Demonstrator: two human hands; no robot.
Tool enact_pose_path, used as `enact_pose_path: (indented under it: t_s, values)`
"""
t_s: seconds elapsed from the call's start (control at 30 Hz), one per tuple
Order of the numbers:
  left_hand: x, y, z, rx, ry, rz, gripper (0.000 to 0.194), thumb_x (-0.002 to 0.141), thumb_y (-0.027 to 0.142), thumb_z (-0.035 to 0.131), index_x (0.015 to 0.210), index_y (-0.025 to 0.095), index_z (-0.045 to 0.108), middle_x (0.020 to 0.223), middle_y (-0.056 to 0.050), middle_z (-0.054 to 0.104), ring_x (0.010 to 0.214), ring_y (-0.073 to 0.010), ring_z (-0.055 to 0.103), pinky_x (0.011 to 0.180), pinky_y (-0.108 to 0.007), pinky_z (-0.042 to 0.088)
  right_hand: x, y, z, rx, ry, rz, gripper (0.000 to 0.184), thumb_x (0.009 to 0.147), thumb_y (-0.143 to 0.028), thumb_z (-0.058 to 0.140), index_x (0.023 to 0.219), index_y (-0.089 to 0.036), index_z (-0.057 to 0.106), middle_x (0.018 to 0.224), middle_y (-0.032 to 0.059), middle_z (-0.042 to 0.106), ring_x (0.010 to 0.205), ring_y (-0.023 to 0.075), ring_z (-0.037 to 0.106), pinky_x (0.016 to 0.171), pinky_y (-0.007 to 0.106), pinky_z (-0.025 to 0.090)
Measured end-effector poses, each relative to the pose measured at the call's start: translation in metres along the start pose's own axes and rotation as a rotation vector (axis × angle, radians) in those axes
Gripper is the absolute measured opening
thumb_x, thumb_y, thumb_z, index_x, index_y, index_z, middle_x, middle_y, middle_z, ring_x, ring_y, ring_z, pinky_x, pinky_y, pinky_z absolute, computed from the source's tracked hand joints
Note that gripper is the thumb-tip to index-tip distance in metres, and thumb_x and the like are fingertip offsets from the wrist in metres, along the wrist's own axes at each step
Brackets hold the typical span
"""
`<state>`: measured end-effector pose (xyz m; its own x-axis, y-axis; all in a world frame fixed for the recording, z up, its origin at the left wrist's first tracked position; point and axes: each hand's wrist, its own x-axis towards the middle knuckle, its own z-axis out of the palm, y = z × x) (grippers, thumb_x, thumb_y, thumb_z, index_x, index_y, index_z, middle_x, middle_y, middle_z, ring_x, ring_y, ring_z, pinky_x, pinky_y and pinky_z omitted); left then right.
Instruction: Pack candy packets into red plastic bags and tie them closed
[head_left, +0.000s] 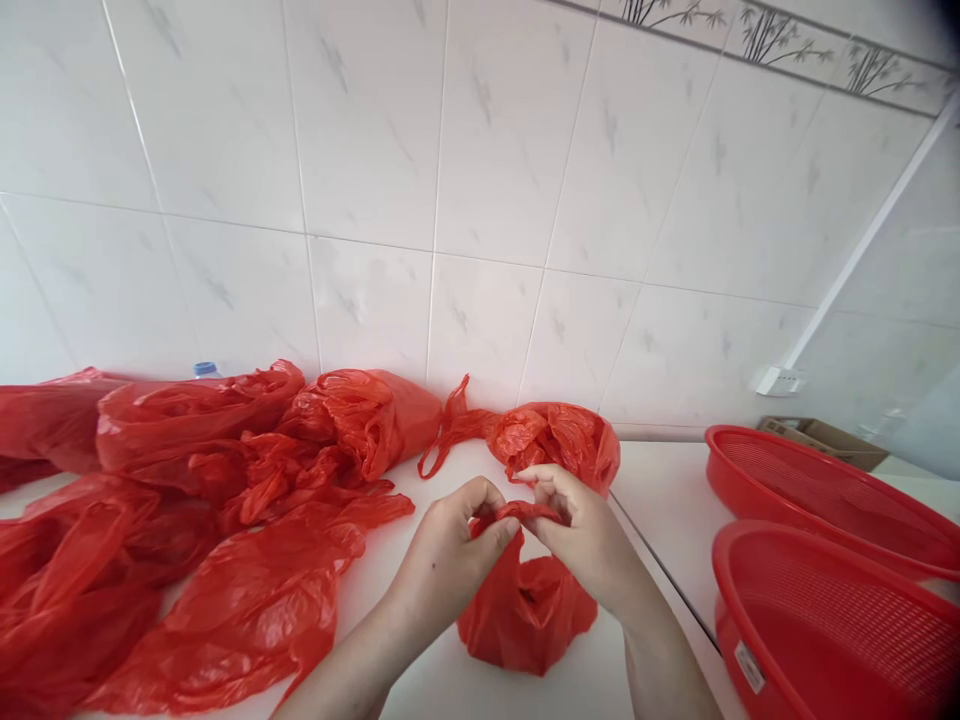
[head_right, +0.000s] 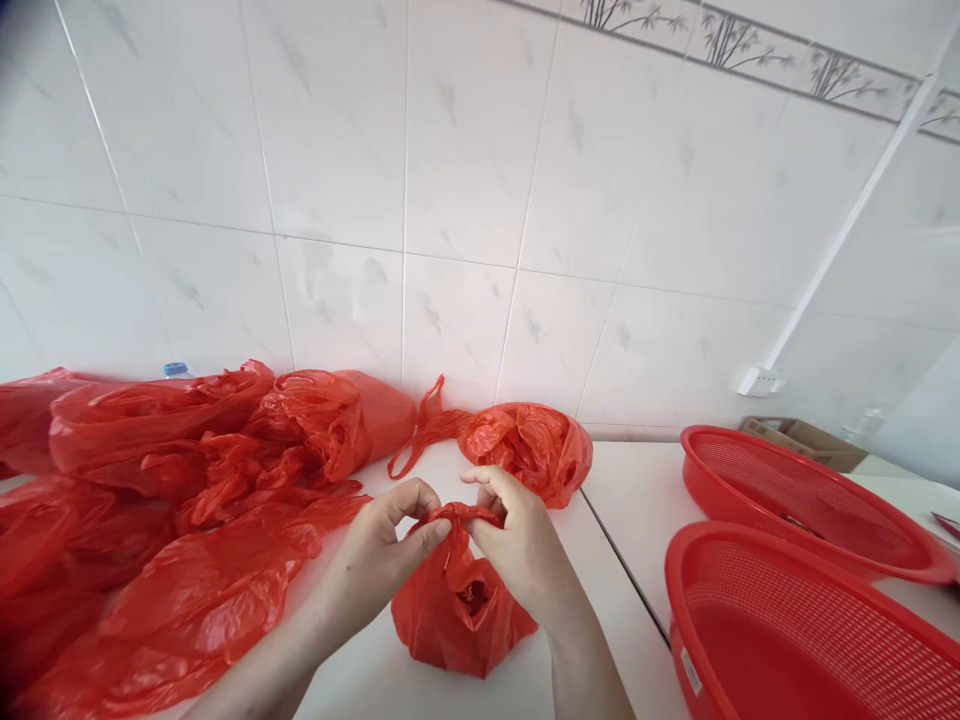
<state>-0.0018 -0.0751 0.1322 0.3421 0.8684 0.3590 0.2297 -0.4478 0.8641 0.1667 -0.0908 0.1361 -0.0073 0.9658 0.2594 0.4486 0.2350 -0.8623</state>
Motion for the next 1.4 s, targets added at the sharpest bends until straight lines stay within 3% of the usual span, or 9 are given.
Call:
enact_pose_path:
  t_s: [0.1,0.4,0.63,0.8,0.97,1.1,1.17,1.27,1.4]
  values:
    - [-0.002,0.001,0.001,0.113,-0.01,-0.001,0.009,0.082,0.022,0.052,0.073,0.021,0.051,0.069,0.005,0.057,0.066,-0.0118,0.05,0.062,-0.023,0.036,0.004,0.003,0.003,-0.08,0.086,0.017,0.027,0.076,-0.018,0.054,0.099,-0.027,0.065,0.078,-0.0031,0.06,0.068,0.0119,0.054,0.063,0.025,0.044]
    - [0.0,-0.001,0.0,0.431,0.048,0.247,0.014,0.079,0.01,0.053,0.07,0.02,0.051,0.079,0.0,0.056,0.076,-0.015,0.051,0.067,-0.026,0.038,0.001,0.005,-0.012,0.23,-0.129,-0.006,0.03,0.084,-0.031,0.053,0.111,-0.025,0.064,0.112,0.0038,0.065,0.097,0.0174,0.06,0.083,0.032,0.048]
    - [-0.012,0.013,-0.005,0.623,-0.219,0.468,0.023,0.082,0.006,0.046,0.063,0.019,0.047,0.074,-0.002,0.053,0.07,-0.0164,0.046,0.063,-0.029,0.035,0.029,0.045,-0.003,0.14,0.258,0.087,0.026,0.076,-0.025,0.053,0.096,-0.019,0.069,0.1,0.005,0.069,0.092,0.0206,0.062,0.085,0.037,0.047]
    - [-0.023,0.011,-0.017,0.515,-0.415,0.37,0.023,0.076,0.004,0.051,0.061,0.02,0.046,0.067,0.002,0.051,0.063,-0.0137,0.044,0.06,-0.028,0.033,0.047,0.093,-0.009,0.067,0.453,0.127,0.027,0.07,-0.02,0.049,0.086,-0.016,0.07,0.102,0.0091,0.068,0.104,0.0243,0.058,0.098,0.043,0.038]
    - [-0.029,-0.017,-0.036,0.26,-0.359,0.076,0.009,0.076,0.02,0.063,0.081,0.022,0.056,0.088,0.001,0.06,0.081,-0.0161,0.054,0.073,-0.026,0.042,0.039,0.104,-0.008,0.169,0.258,0.118,0.039,0.077,-0.036,0.055,0.109,-0.017,0.064,0.098,0.0084,0.066,0.088,0.0221,0.062,0.076,0.038,0.051]
    - [-0.036,-0.071,-0.034,0.215,-0.413,-0.011,0.095,0.054,0.03,0.082,0.136,0.027,0.036,0.145,-0.012,0.033,0.129,-0.0308,0.036,0.102,-0.041,0.035,0.015,0.109,-0.011,0.284,0.029,0.085,0.053,0.077,-0.043,0.062,0.125,-0.021,0.054,0.121,0.0106,0.058,0.111,0.0236,0.055,0.089,0.037,0.047]
    - [-0.038,-0.101,-0.023,0.24,-0.397,-0.056,0.115,0.048,0.026,0.084,0.145,0.027,0.022,0.153,-0.015,0.017,0.137,-0.0358,0.022,0.108,-0.047,0.029,0.0,0.117,-0.014,0.294,-0.134,0.109,0.066,0.07,-0.04,0.071,0.13,-0.023,0.049,0.133,0.0113,0.05,0.118,0.0256,0.05,0.093,0.038,0.044]
    - [-0.036,-0.129,-0.001,0.187,-0.358,0.014,0.126,0.048,0.035,0.084,0.148,0.026,0.007,0.156,-0.015,0.007,0.141,-0.0369,0.011,0.111,-0.049,0.023,-0.018,0.124,-0.016,0.298,-0.323,0.216,0.092,0.06,-0.03,0.079,0.141,-0.025,0.033,0.135,0.0127,0.048,0.107,0.0255,0.057,0.089,0.039,0.046]
    - [-0.026,-0.122,0.026,-0.018,-0.372,0.022,0.118,0.051,0.041,0.082,0.147,0.028,0.014,0.156,-0.011,0.008,0.139,-0.0369,0.016,0.11,-0.048,0.024,-0.028,0.113,-0.002,0.251,-0.347,0.203,0.109,0.046,-0.019,0.084,0.142,-0.026,0.03,0.127,0.0099,0.054,0.11,0.0254,0.055,0.095,0.038,0.042]
